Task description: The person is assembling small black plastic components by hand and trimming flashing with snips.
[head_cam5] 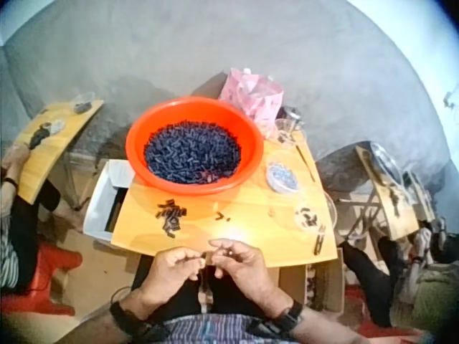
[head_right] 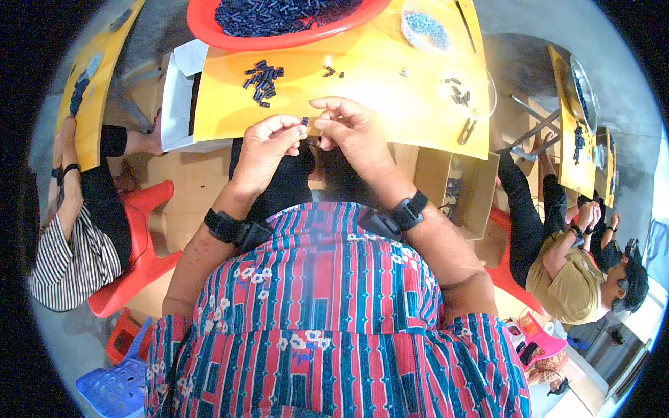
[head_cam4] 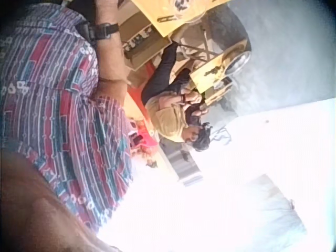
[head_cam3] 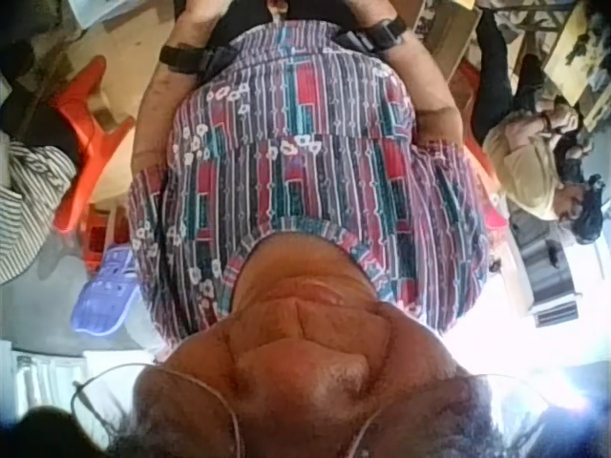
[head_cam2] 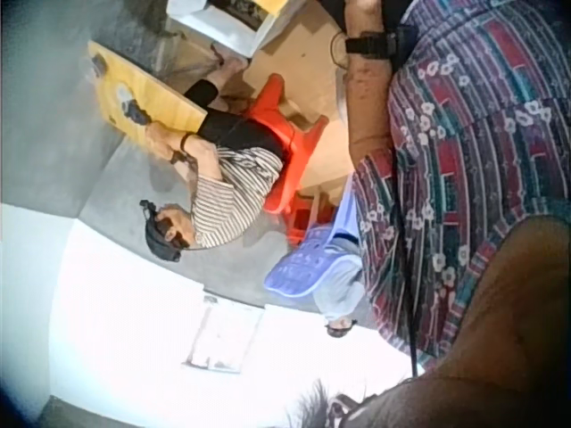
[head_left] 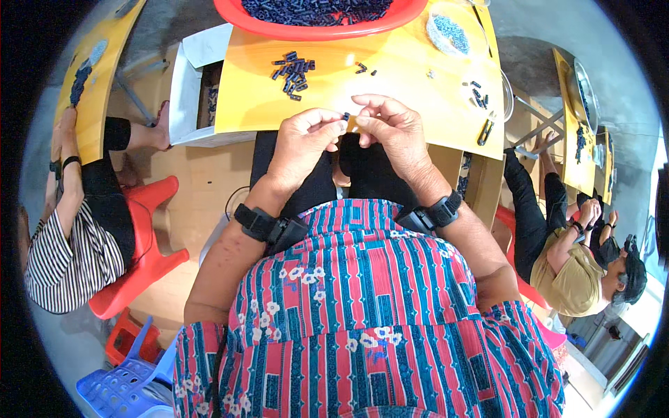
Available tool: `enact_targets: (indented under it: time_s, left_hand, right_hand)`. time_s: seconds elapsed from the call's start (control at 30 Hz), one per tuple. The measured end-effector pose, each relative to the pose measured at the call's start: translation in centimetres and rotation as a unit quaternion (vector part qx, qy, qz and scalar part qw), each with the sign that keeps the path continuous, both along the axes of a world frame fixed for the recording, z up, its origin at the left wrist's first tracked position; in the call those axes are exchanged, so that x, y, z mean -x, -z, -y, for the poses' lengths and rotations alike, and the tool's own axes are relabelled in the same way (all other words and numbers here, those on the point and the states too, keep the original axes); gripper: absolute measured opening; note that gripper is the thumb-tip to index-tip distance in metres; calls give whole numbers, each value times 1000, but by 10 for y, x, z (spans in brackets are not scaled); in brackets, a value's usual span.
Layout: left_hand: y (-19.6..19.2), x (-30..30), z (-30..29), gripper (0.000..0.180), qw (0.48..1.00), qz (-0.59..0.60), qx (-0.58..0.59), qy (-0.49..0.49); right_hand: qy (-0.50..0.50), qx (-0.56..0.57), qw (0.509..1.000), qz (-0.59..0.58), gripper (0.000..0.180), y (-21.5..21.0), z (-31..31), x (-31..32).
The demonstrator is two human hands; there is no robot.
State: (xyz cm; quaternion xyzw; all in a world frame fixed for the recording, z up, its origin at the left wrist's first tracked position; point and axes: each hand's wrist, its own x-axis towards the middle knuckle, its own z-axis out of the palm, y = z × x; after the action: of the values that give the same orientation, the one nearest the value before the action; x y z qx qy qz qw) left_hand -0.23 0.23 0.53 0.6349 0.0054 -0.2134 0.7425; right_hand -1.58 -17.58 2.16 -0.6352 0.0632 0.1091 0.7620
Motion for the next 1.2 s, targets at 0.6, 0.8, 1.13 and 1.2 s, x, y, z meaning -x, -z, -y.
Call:
enact_targets:
  time_s: [0.6,0.8,1.13,1.2]
  left_hand:
    - [7,-1,0,13,974,-131,183,25]
    - [12,-2,3,13,977,-132,168,21]
    - [9,1,2,24,994,-85,62,39]
    - [18,1,-9,23,996,-60,22,58]
  right_hand:
    - [-21,98,983,155,31,10,-5,-1]
    - [-30,127,977,166,27,14,-4,-3]
    - [67,252,929,263,26,8,27,-11]
    - [118,297,904,282,27,-10,47,-14]
